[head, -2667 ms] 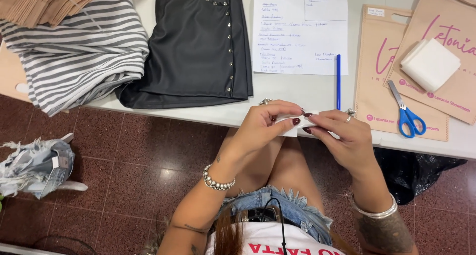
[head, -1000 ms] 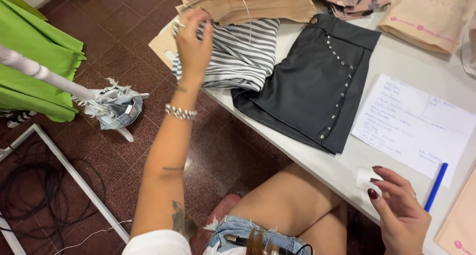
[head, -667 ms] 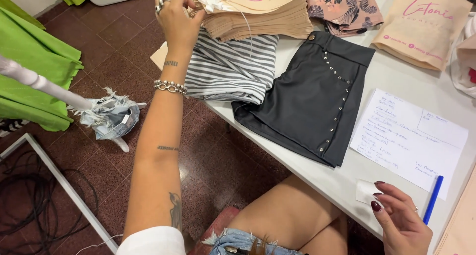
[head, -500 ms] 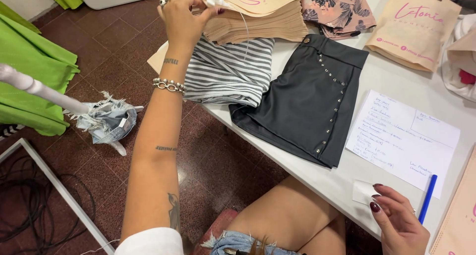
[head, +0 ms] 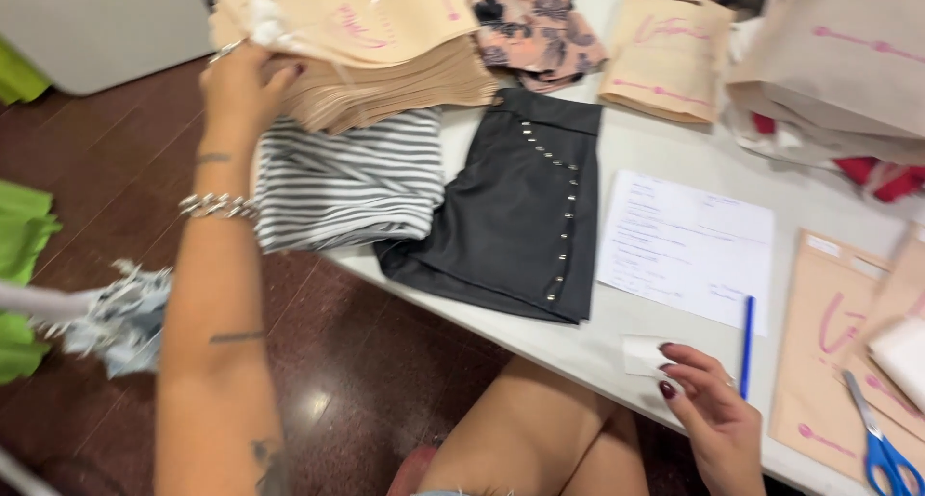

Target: The person writes on small white labels using a blue pen, then places the labels on beige shopping bags. The person also handles folded clothing items and a black skirt on the table.

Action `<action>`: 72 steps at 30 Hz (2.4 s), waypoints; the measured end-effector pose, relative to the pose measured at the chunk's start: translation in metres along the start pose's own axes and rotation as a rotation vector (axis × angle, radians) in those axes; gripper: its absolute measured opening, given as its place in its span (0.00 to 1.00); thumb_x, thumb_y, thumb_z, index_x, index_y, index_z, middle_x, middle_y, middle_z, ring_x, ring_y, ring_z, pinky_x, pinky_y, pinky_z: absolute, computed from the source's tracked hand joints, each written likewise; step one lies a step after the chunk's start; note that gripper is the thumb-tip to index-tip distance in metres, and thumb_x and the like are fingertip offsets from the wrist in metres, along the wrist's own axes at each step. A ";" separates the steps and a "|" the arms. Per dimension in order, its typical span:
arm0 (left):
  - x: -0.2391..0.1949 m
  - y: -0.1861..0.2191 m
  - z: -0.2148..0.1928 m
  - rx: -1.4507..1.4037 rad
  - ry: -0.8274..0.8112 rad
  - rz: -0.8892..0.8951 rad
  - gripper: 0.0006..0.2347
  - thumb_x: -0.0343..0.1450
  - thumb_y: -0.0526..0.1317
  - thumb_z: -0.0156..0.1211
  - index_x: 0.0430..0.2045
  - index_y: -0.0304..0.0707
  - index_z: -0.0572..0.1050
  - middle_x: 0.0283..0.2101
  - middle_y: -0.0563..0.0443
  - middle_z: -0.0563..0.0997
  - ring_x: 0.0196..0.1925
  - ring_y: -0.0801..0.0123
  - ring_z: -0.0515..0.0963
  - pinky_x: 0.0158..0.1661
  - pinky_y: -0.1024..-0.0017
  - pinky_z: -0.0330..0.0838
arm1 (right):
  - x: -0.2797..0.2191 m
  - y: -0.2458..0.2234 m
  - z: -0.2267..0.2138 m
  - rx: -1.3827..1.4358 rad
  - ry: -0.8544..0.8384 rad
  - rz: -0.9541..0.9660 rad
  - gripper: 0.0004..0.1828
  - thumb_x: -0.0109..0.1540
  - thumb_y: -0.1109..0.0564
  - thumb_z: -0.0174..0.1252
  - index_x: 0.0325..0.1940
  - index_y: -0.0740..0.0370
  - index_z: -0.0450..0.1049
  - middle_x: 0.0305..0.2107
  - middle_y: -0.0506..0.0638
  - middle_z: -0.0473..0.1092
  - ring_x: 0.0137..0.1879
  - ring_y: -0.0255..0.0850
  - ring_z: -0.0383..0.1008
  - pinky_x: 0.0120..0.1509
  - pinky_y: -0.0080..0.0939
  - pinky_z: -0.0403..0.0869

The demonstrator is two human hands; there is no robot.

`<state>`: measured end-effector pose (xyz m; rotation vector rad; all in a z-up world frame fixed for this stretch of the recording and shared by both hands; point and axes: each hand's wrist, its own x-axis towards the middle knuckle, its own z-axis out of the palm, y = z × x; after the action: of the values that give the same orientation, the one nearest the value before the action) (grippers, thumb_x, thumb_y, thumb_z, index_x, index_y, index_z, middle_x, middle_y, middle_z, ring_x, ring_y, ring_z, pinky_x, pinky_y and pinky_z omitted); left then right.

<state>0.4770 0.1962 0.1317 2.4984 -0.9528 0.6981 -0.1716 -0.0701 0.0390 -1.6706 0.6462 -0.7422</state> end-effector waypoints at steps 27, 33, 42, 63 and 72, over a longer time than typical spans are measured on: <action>0.002 0.005 -0.031 0.152 -0.281 0.062 0.14 0.77 0.42 0.72 0.46 0.26 0.84 0.34 0.36 0.85 0.39 0.50 0.81 0.43 0.58 0.76 | -0.027 -0.047 0.009 0.278 -0.202 -0.182 0.13 0.59 0.64 0.61 0.48 0.67 0.79 0.54 0.67 0.71 0.66 0.55 0.71 0.63 0.48 0.76; 0.006 0.006 -0.018 0.227 -0.170 0.129 0.15 0.86 0.49 0.60 0.43 0.36 0.86 0.33 0.38 0.85 0.40 0.46 0.81 0.68 0.48 0.51 | -0.030 -0.042 0.008 0.268 -0.195 -0.170 0.14 0.60 0.65 0.60 0.50 0.68 0.78 0.56 0.69 0.70 0.66 0.55 0.71 0.63 0.49 0.78; 0.020 0.057 -0.067 -0.124 -0.327 -0.028 0.22 0.70 0.45 0.70 0.53 0.26 0.79 0.50 0.36 0.83 0.51 0.47 0.79 0.53 0.55 0.74 | -0.029 -0.033 0.010 0.213 -0.172 -0.173 0.12 0.61 0.64 0.58 0.48 0.67 0.78 0.55 0.66 0.71 0.67 0.56 0.73 0.63 0.48 0.78; 0.006 0.107 -0.066 -0.433 -0.321 0.095 0.10 0.71 0.27 0.60 0.37 0.47 0.82 0.38 0.51 0.81 0.42 0.52 0.78 0.41 0.52 0.71 | -0.029 -0.021 0.005 0.175 -0.102 -0.142 0.11 0.61 0.62 0.57 0.47 0.67 0.76 0.56 0.66 0.70 0.68 0.56 0.72 0.65 0.48 0.75; -0.034 0.202 -0.048 -1.001 -0.347 -0.036 0.07 0.73 0.31 0.56 0.33 0.48 0.77 0.40 0.51 0.77 0.48 0.51 0.76 0.47 0.52 0.67 | -0.030 -0.019 0.004 0.216 -0.088 -0.167 0.11 0.61 0.63 0.57 0.47 0.66 0.76 0.57 0.65 0.70 0.68 0.56 0.72 0.64 0.47 0.74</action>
<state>0.2995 0.0964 0.1846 1.7241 -1.0164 -0.2331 -0.1876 -0.0411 0.0531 -1.5601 0.3541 -0.8226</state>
